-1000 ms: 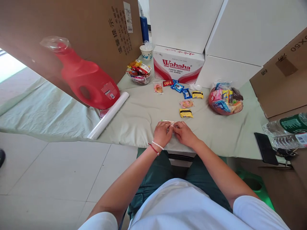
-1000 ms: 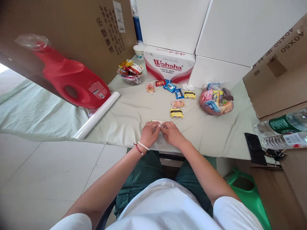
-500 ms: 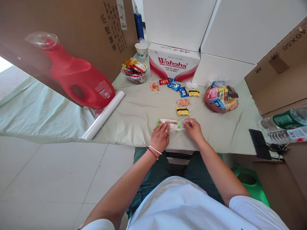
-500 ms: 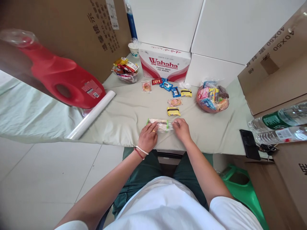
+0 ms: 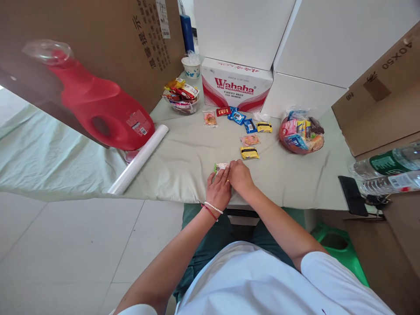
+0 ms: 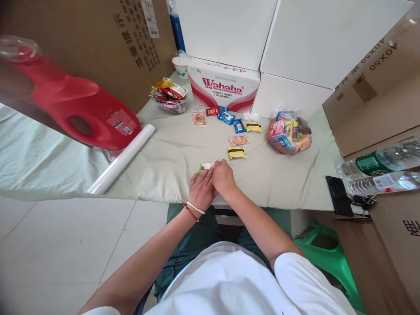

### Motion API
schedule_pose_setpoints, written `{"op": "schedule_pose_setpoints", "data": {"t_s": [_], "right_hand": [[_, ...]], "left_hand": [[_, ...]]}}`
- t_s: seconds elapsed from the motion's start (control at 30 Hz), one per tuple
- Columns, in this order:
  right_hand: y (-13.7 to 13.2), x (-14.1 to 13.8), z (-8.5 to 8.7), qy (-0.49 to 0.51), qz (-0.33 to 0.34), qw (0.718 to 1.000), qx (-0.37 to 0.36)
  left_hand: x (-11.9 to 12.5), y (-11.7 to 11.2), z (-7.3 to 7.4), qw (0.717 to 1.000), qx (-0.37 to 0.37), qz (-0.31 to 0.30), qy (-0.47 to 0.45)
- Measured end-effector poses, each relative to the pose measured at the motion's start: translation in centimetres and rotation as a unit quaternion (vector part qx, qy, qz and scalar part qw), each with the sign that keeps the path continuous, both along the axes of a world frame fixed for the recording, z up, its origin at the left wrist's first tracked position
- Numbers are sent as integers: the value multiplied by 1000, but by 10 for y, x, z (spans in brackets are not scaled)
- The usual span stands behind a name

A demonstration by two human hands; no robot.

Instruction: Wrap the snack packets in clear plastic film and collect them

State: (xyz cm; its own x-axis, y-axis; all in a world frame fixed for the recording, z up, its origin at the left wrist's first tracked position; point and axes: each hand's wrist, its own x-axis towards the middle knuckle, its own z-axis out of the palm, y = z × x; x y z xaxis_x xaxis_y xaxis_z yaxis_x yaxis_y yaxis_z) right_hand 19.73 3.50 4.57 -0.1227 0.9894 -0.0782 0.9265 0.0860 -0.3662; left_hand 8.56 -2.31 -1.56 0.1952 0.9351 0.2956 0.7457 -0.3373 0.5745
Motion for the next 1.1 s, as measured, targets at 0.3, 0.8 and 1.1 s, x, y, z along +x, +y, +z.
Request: {"op": "schedule_pose_setpoints", "data": {"t_s": [0.3, 0.8, 1.1], "right_hand": [[-45, -16, -20, -29, 61, 993, 97], [-28, -24, -13, -87, 102, 988, 72], [-25, -5, 1, -95, 152, 982, 64]], "left_hand": [[-34, 0, -6, 956, -46, -53, -284], [-49, 5, 11, 804, -127, 29, -581], [-63, -5, 8, 848, -119, 121, -502]]}}
